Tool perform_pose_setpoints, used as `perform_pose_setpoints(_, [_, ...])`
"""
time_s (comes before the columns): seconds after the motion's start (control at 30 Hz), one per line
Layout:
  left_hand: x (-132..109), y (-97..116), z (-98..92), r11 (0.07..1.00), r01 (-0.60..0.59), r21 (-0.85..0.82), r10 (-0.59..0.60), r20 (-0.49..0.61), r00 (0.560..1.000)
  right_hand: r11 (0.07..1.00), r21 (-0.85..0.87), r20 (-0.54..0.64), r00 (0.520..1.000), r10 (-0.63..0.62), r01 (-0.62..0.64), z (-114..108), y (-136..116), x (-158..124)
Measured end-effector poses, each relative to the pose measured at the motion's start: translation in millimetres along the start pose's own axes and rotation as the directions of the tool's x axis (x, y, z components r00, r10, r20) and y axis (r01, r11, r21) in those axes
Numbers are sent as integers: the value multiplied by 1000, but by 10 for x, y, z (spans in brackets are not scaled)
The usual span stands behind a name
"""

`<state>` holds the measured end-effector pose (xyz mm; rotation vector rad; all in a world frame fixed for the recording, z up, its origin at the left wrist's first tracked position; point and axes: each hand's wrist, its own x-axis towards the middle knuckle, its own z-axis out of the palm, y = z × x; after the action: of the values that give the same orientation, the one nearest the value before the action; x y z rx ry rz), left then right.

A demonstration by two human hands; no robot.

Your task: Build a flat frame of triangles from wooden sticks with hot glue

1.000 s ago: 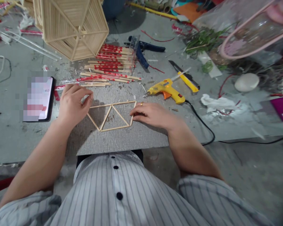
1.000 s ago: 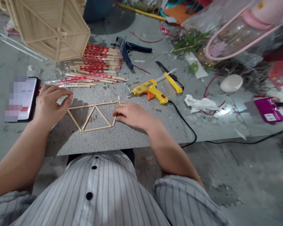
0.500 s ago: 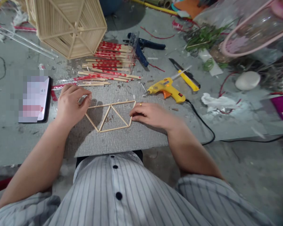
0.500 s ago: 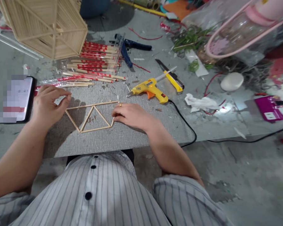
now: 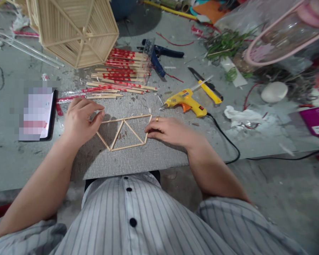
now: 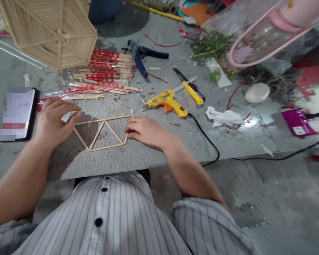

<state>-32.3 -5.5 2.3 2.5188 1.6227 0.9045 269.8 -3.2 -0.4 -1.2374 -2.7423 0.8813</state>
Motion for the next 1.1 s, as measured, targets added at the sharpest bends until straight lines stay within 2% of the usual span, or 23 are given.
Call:
perform_pose_setpoints(0.13, [29,35,26,998,-50,-25,51,47,998,1000,1,-1,1000,-12,12,21,23,1])
perform_pose_setpoints(0.33, [36,39,31,999,-33,-40,37,115,993,1000,2,3,1000,-8,8,13,15,1])
perform_pose_setpoints(0.57, [33,40,43,997,-68,-21,69,84,994,1000,4,-5,1000,-3,3,22,16,-6])
perform_pose_setpoints(0.83, [29,46,37,998,-49,-43,53,109,993,1000,-9,2,1000,-3,3,13,5,-7])
perform_pose_setpoints(0.97, [38,55,37,998,-21,-58,28,126,992,999,-54,4,1000,3,-3,-4,16,-29])
perform_pose_setpoints(1.1, [35,50,35,998,-44,-40,47,90,995,993,-112,33,999,33,-29,-39,19,-74])
